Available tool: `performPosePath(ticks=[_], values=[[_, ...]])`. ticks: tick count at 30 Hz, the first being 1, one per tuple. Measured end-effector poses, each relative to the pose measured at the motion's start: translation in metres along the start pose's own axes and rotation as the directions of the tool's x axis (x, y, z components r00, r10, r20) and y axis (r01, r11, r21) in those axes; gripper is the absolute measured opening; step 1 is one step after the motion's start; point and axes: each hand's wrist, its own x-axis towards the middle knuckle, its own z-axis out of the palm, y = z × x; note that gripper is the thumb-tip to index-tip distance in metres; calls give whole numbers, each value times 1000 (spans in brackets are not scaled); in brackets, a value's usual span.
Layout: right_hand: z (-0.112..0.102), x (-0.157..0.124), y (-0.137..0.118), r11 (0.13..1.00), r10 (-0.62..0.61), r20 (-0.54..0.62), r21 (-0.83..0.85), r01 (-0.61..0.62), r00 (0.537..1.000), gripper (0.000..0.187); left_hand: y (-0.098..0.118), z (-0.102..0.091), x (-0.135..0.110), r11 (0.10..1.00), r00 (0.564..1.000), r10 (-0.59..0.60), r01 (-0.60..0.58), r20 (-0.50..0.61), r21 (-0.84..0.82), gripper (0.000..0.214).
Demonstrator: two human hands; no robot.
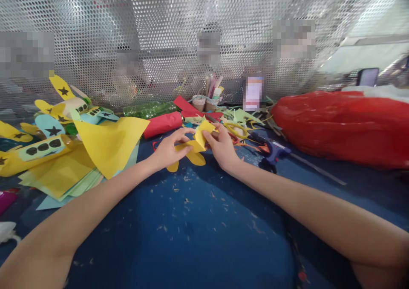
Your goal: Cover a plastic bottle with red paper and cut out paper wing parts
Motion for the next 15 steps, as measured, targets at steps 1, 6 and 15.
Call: performPosePath(ticks=[1,6,15], values=[[-2,4,-1,1000,0,-2,-17,0,1000,33,1,-1,1,999,999,-34,35,22,-31,34],[-32,38,-21,837,-27,9,-546,28,1000,25,8,-14,11,961,975,-166,194,148,-199,45],[-82,62,-28,-83,235,83,-991,105,968,35,8,-31,19,730,882,-390,471,264,-495,49]])
